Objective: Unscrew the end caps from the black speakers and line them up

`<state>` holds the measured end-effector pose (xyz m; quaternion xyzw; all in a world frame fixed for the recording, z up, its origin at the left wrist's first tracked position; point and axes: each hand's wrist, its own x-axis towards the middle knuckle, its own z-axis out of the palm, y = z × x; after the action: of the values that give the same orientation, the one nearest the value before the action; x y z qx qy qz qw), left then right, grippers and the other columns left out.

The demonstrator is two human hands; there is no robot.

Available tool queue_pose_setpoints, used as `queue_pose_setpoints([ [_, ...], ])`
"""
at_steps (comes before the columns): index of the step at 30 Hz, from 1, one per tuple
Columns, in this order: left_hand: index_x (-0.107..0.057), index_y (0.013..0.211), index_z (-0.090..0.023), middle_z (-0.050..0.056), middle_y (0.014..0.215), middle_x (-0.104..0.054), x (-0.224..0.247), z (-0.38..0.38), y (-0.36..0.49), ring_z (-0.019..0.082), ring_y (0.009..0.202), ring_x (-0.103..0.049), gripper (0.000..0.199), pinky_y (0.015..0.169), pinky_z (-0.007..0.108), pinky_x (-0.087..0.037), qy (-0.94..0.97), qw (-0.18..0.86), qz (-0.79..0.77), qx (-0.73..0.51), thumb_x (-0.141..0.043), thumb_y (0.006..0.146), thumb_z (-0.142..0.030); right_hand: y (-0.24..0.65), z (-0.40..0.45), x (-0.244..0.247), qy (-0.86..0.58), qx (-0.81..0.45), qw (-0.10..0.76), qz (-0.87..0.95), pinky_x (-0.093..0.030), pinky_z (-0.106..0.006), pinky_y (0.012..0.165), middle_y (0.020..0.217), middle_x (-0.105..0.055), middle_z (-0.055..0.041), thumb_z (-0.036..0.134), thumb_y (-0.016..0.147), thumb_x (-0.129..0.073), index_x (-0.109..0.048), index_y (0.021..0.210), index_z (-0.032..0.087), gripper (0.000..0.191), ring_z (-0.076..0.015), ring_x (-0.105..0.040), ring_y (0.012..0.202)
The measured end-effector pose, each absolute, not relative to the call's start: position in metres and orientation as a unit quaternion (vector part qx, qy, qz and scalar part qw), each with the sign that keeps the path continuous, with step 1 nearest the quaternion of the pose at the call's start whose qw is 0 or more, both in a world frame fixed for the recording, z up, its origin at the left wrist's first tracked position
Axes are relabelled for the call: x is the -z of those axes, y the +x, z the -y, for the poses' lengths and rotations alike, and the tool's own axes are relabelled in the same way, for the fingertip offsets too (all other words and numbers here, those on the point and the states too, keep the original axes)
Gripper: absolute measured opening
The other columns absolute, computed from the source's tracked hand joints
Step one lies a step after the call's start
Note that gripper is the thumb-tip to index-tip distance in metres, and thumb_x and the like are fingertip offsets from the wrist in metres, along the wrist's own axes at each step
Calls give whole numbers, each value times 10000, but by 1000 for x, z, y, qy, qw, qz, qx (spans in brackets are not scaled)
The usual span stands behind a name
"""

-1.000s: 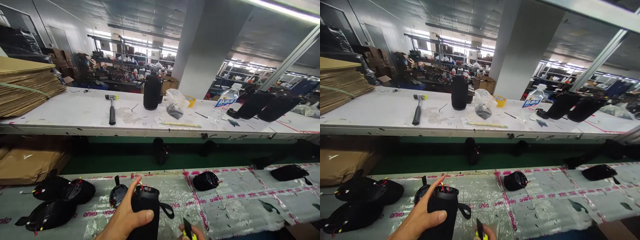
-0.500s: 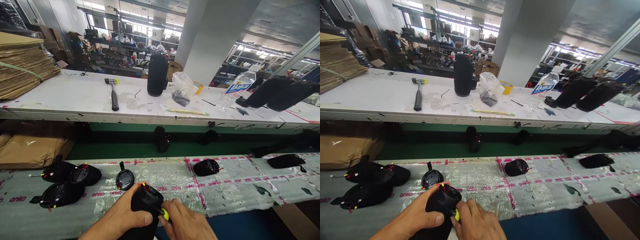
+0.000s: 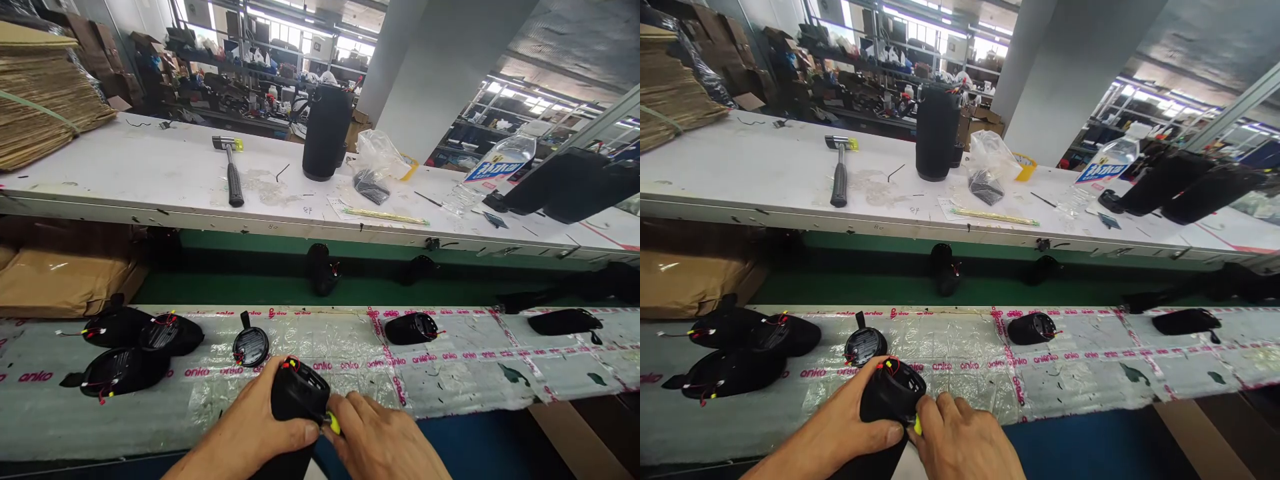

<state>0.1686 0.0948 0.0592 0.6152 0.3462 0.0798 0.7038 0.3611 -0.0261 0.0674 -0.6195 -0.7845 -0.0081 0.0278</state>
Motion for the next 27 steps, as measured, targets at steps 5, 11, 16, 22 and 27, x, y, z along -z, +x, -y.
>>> queue_pose_setpoints([
  [5,-438,1385,-233,58,1228,-671,-58,-95,164,327,1126,-578,722,926,389,-455,628,688,-356,-72,-744,740,-344,357,30,-60,-632,19,-5,775,-329,-328,423,744,-625,49,228,890,-704,-422,1028,248,315,-180,-669,569],
  [11,-478,1358,-225,81,1267,-681,-66,-93,168,374,1206,-569,691,960,409,-463,643,659,-386,-52,-730,718,-296,352,28,-60,-620,57,-36,782,-250,-364,392,670,-616,33,255,784,-769,-420,943,249,384,-205,-626,476],
  [16,-442,1364,-231,88,1245,-688,-66,-87,173,363,1187,-596,712,1040,478,-422,668,599,-439,-39,-706,703,-232,350,24,-75,-589,23,-104,801,-187,-379,379,665,-630,-6,190,810,-704,-478,941,220,263,-213,-599,438],
  [22,-482,1333,-235,58,1235,-693,-47,-95,167,356,1183,-594,662,988,428,-458,594,720,-350,-80,-738,771,-476,357,24,-68,-656,-109,54,745,-409,-317,496,771,-703,46,192,941,-659,-491,1019,241,192,-206,-708,613],
  [27,-502,1316,-232,61,1235,-685,-42,-100,164,361,1182,-586,709,970,424,-448,590,721,-353,-83,-763,751,-571,362,24,-66,-679,-168,71,711,-390,-321,542,834,-734,45,175,965,-626,-512,1063,247,167,-232,-746,690],
])
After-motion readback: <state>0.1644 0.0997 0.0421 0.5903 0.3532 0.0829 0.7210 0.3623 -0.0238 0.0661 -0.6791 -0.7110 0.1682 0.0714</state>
